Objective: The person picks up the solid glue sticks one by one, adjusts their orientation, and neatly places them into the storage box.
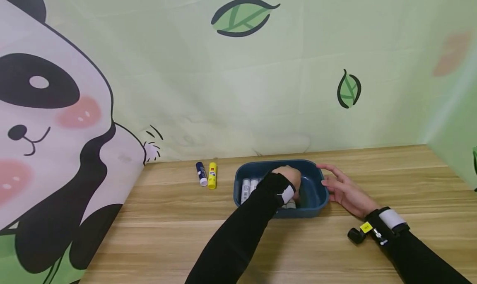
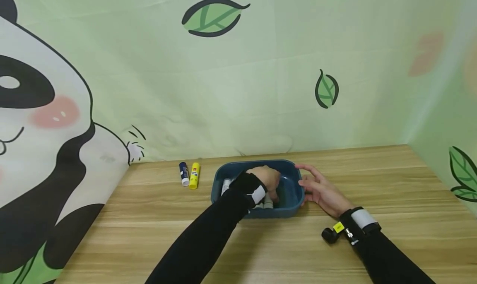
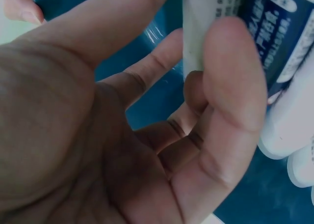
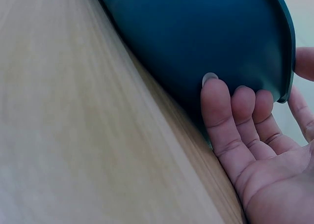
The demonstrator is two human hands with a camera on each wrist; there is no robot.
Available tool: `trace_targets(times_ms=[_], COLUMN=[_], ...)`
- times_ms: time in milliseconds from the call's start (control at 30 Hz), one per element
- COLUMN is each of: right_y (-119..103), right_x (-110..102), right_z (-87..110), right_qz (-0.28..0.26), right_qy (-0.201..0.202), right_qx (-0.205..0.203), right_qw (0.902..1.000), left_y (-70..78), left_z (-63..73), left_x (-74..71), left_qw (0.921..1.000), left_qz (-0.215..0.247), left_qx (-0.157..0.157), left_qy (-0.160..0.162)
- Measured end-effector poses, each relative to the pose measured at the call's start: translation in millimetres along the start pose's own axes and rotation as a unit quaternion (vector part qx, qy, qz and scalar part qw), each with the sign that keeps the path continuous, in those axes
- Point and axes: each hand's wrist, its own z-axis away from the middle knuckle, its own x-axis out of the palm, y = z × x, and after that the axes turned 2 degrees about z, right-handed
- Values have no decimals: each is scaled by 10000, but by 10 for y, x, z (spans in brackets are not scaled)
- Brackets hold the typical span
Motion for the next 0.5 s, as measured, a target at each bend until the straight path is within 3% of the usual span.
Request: trace_targets(times_ms=[267, 500], right_y=[-10, -22], right_x=[0, 15], right_z=[6, 0], right_qz=[-27, -8], right_qy=[-51, 1], right_qx=[0, 42], right_qw=[10000, 10000], left_y=[55, 33], left_z=[-34, -128], left_x=[-30, -35], left_qw=[9996, 9966], left_qz=[112, 641], left_qx=[-202, -343], left_qy=[-159, -387])
